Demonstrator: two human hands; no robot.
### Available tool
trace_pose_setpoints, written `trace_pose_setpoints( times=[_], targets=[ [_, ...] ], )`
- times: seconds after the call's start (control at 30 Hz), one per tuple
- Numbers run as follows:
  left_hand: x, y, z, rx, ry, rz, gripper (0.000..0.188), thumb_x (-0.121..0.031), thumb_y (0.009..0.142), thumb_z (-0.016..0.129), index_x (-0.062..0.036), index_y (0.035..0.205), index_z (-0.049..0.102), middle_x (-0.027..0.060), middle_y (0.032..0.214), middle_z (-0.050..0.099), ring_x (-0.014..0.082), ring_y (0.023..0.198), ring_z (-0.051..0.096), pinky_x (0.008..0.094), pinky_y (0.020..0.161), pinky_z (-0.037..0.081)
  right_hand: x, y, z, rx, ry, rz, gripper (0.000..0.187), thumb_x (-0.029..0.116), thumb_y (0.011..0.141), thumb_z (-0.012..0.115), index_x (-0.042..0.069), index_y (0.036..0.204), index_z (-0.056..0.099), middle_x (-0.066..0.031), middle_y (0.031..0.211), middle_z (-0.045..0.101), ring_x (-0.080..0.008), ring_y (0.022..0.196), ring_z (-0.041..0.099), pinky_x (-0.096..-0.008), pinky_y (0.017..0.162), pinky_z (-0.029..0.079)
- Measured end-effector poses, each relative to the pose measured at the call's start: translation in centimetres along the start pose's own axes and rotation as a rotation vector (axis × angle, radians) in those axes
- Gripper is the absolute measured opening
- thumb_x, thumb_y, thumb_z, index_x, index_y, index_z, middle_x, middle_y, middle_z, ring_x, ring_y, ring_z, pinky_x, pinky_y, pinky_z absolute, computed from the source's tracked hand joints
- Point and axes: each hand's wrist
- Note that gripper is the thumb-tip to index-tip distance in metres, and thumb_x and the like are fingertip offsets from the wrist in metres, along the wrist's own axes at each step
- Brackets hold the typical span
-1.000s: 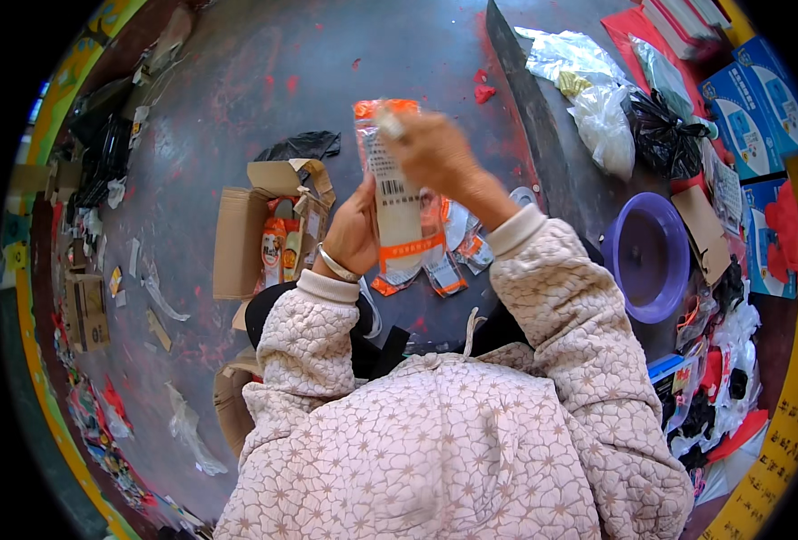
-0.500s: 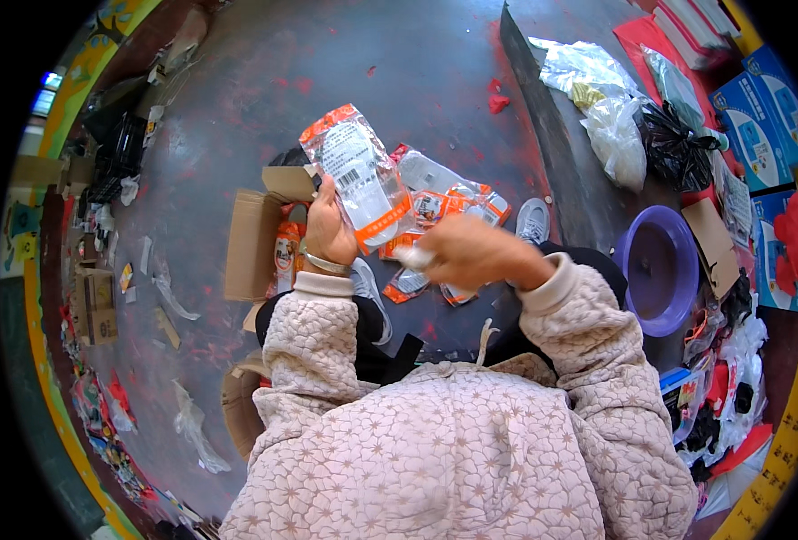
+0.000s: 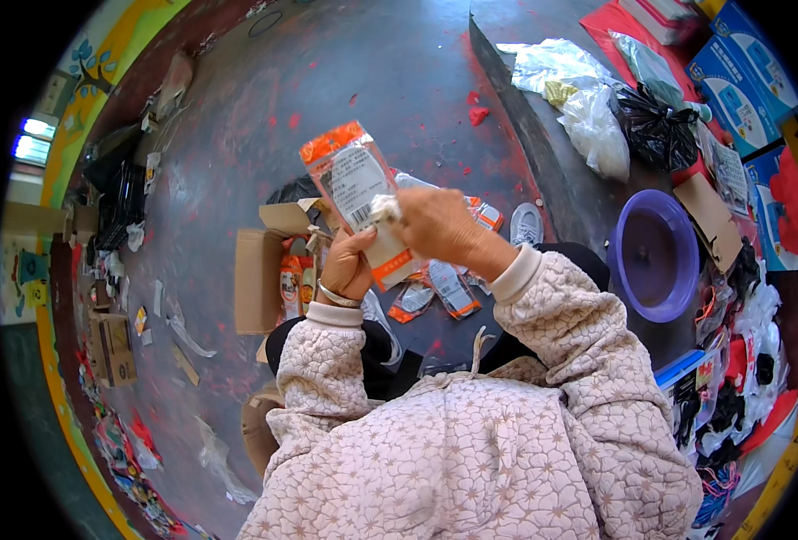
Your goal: The person sits on the floor and wipes several shoe insoles with a cloth. They pick up each insole, wipe both sides, and place them into a cardboard box. The person also wipes the plastic packaging of the insoles before placing them in the box.
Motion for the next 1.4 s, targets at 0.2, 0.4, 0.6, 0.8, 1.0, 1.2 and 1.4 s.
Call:
trace_pose_setpoints(
  times=[0.2, 0.4, 0.6, 0.8, 1.0, 1.2, 1.4],
  targets=[
    [-0.5, -0.6, 1.2, 0.027, -0.061, 0.05, 0.047, 0.002, 0.084, 0.041, -0.0025, 0.128, 0.027, 0.0156, 0.122, 0.043, 0.033, 0.11, 0.046, 0.0503, 0.092, 0.04, -3.0, 2.3, -3.1, -0.201, -0.054, 0.371, 0.02, 0.023, 0.075, 0.054, 0.004, 0.074, 0.057, -0.0179, 0.072, 0.06, -0.034, 0.071, 0.06, -0.0406, 0.06, 0.047],
    [-0.3, -0.4, -0.6, -0.135, -0.082, 0.127, 0.04, 0.002, 0.086, 0.038, -0.0009, 0.125, 0.03, 0.0166, 0.118, 0.047, 0.032, 0.107, 0.049, 0.0481, 0.091, 0.042, 1.2, 0.1, 0.9, -0.127, 0.033, -0.032, 0.016, 0.019, 0.072, 0.056, 0.003, 0.074, 0.056, -0.0167, 0.073, 0.059, -0.0343, 0.066, 0.059, -0.0408, 0.058, 0.047],
    [-1.5, -1.7, 1.7, 0.132, 0.088, 0.018, 0.064, 0.005, 0.077, 0.048, -0.011, 0.133, 0.021, 0.0147, 0.121, 0.044, 0.0275, 0.107, 0.05, 0.0415, 0.087, 0.046, -3.2, 2.8, -3.9, -0.328, -0.016, 0.398, 0.024, 0.024, 0.078, 0.051, 0.002, 0.07, 0.055, -0.0189, 0.073, 0.06, -0.0356, 0.068, 0.06, -0.042, 0.058, 0.046],
    [-0.2, -1.6, 2.0, 0.219, 0.382, -0.066, 0.087, 0.009, 0.073, 0.046, -0.0223, 0.139, -0.001, 0.0117, 0.132, 0.032, 0.0213, 0.12, 0.036, 0.036, 0.096, 0.034, -0.3, 2.6, -4.6, -0.496, 0.183, 0.065, 0.025, 0.022, 0.079, 0.056, 0.002, 0.065, 0.052, -0.017, 0.06, 0.054, -0.0315, 0.053, 0.053, -0.0395, 0.048, 0.04],
    [1.6, -1.5, 1.5, 0.386, 1.002, 0.023, 0.083, 0.011, 0.069, 0.043, -0.0123, 0.14, 0.004, 0.0103, 0.136, 0.03, 0.019, 0.123, 0.033, 0.0333, 0.102, 0.022, -2.8, 4.3, -1.6, -0.05, -0.276, 0.109, 0.017, 0.022, 0.074, 0.055, 0.006, 0.071, 0.059, -0.0143, 0.063, 0.058, -0.0277, 0.058, 0.059, -0.041, 0.051, 0.044],
    [-0.5, -2.8, 2.1, 0.168, 0.32, -0.099, 0.075, 0.006, 0.07, 0.052, -0.0089, 0.136, 0.019, 0.012, 0.123, 0.046, 0.0211, 0.108, 0.049, 0.0345, 0.092, 0.038, -9.5, 3.5, -8.5, -0.418, 0.076, 0.515, 0.027, 0.026, 0.081, 0.053, 0.002, 0.071, 0.061, -0.0099, 0.062, 0.06, -0.0191, 0.053, 0.059, -0.0345, 0.046, 0.045],
    [-0.8, -2.4, 1.9, 0.268, 0.173, -0.11, 0.067, 0.004, 0.07, 0.053, -0.0061, 0.131, 0.028, 0.0134, 0.117, 0.049, 0.0239, 0.104, 0.052, 0.0364, 0.087, 0.043, -9.4, 3.5, -5.6, -0.151, 1.004, 0.767, 0.046, 0.042, 0.082, 0.054, -0.003, 0.088, 0.061, -0.0079, 0.068, 0.06, -0.016, 0.054, 0.057, -0.0293, 0.05, 0.044]
  ],
)
Point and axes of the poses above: each hand's wrist, its own y-axis towards the middle knuckle, its own z-axis out of the palm, x = y × z
